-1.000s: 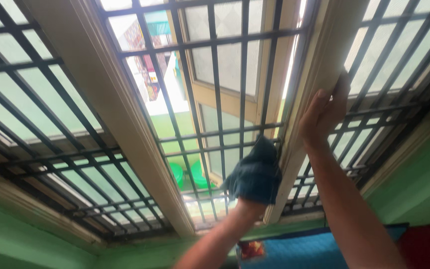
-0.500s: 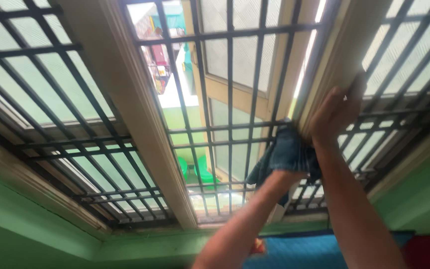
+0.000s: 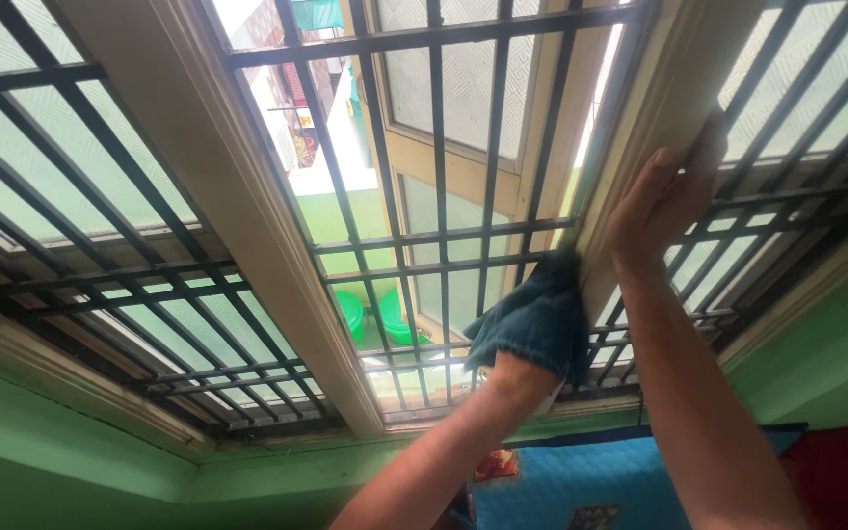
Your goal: The person wipes the metal security bars and the window frame of a barred window using a blue cloth. They systematically clean the vertical and horizontal bars, as well as the surrounding frame, moving the cloth back and forth to remove dust or grime.
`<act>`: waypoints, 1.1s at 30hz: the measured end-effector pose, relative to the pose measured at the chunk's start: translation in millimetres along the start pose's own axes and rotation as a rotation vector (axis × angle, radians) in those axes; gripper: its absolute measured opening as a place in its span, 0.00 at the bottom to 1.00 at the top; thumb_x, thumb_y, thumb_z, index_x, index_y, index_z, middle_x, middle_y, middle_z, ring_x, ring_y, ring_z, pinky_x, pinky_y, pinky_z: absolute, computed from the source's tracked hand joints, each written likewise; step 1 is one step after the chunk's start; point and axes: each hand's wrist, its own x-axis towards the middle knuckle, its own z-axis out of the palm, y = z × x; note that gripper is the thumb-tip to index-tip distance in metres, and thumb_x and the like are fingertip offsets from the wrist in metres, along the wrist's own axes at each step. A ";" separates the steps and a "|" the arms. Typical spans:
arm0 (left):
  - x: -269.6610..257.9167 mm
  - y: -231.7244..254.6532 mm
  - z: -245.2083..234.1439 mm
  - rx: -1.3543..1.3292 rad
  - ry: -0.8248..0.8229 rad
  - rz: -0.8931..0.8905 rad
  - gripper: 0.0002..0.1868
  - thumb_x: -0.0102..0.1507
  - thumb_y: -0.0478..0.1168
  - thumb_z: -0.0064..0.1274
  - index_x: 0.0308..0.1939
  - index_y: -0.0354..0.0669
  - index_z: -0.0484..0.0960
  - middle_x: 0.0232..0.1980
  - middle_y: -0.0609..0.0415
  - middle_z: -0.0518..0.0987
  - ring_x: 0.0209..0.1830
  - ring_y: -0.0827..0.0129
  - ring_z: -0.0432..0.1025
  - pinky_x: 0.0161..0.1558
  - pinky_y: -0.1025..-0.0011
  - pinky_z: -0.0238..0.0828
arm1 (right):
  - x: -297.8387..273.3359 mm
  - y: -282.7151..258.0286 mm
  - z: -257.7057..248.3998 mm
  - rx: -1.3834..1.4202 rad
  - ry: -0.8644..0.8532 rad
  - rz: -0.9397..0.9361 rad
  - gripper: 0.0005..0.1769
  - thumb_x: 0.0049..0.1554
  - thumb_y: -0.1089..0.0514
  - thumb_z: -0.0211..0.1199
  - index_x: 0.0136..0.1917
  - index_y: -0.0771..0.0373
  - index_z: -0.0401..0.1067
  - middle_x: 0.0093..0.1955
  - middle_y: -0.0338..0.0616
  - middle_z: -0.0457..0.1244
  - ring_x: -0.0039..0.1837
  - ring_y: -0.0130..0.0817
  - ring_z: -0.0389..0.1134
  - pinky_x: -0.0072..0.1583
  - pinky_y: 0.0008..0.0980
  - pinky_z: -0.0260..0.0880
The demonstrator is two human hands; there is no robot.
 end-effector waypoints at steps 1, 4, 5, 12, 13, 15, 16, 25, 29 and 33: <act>-6.8 3.4 1.2 0.035 -0.008 -0.032 0.15 0.64 0.43 0.57 0.52 0.39 0.78 0.41 0.41 0.81 0.43 0.46 0.78 0.44 0.53 0.74 | 2.2 -2.0 0.1 0.009 -0.002 -0.009 0.31 0.77 0.41 0.41 0.80 0.67 0.53 0.66 0.58 0.60 0.69 0.43 0.68 0.63 0.38 0.71; -25.0 -0.3 -10.8 -0.163 0.063 -0.042 0.19 0.63 0.41 0.57 0.54 0.36 0.75 0.42 0.39 0.80 0.43 0.43 0.76 0.44 0.53 0.73 | 6.9 -13.2 -1.0 0.026 -0.011 -0.022 0.29 0.79 0.43 0.41 0.79 0.69 0.53 0.67 0.58 0.60 0.70 0.43 0.68 0.66 0.39 0.69; -32.3 -2.3 -17.3 -0.281 0.092 -0.034 0.20 0.63 0.41 0.57 0.55 0.36 0.74 0.43 0.38 0.79 0.43 0.42 0.75 0.44 0.53 0.73 | 5.4 -17.2 -3.3 0.026 -0.018 -0.013 0.28 0.79 0.44 0.40 0.79 0.70 0.53 0.68 0.58 0.60 0.71 0.43 0.67 0.68 0.39 0.69; -33.9 -2.8 -73.7 -0.421 0.672 -0.022 0.09 0.53 0.33 0.58 0.36 0.40 0.77 0.37 0.45 0.79 0.41 0.50 0.75 0.47 0.57 0.73 | 7.7 -12.9 -1.4 0.024 -0.003 -0.039 0.29 0.79 0.45 0.40 0.80 0.69 0.55 0.67 0.58 0.60 0.71 0.43 0.66 0.68 0.39 0.69; -28.3 -10.1 -75.6 -0.277 0.676 0.052 0.07 0.55 0.32 0.57 0.35 0.41 0.77 0.38 0.46 0.79 0.44 0.49 0.75 0.51 0.56 0.72 | 7.7 -11.4 -1.1 0.033 -0.003 -0.033 0.29 0.79 0.45 0.40 0.80 0.69 0.54 0.67 0.57 0.60 0.70 0.43 0.67 0.68 0.39 0.69; -13.5 -25.7 -67.7 -0.206 0.580 -0.019 0.05 0.58 0.33 0.57 0.37 0.43 0.78 0.40 0.47 0.80 0.46 0.51 0.75 0.53 0.56 0.72 | 6.1 -11.0 -1.0 0.035 -0.005 -0.032 0.29 0.79 0.45 0.40 0.80 0.70 0.54 0.67 0.57 0.60 0.70 0.43 0.67 0.68 0.39 0.69; -1.7 -31.9 -58.3 -0.280 0.483 -0.161 0.05 0.59 0.35 0.57 0.38 0.43 0.78 0.40 0.47 0.80 0.45 0.54 0.75 0.51 0.58 0.72 | 4.7 -11.2 -2.0 0.027 -0.008 -0.036 0.29 0.79 0.45 0.40 0.79 0.70 0.53 0.68 0.58 0.60 0.71 0.43 0.67 0.68 0.40 0.69; 3.8 -67.7 -47.6 -0.114 0.375 0.011 0.09 0.57 0.32 0.54 0.40 0.48 0.81 0.45 0.46 0.79 0.50 0.54 0.74 0.57 0.61 0.70 | 5.5 -1.3 0.2 0.029 0.028 -0.053 0.27 0.78 0.44 0.42 0.76 0.67 0.60 0.62 0.55 0.64 0.64 0.41 0.71 0.61 0.36 0.74; -28.7 -23.9 -85.5 -0.145 0.727 0.229 0.07 0.57 0.30 0.53 0.34 0.48 0.81 0.41 0.46 0.76 0.50 0.50 0.73 0.59 0.58 0.70 | 8.8 -14.1 2.5 0.048 0.064 -0.047 0.29 0.77 0.44 0.43 0.76 0.71 0.59 0.61 0.56 0.65 0.61 0.42 0.72 0.55 0.34 0.75; -22.3 -37.5 -76.2 -0.275 0.570 0.091 0.05 0.58 0.33 0.53 0.34 0.47 0.81 0.39 0.47 0.77 0.46 0.53 0.75 0.51 0.62 0.73 | 12.7 -16.5 1.6 0.042 0.059 -0.072 0.26 0.76 0.45 0.43 0.73 0.69 0.62 0.59 0.56 0.65 0.60 0.41 0.72 0.55 0.34 0.73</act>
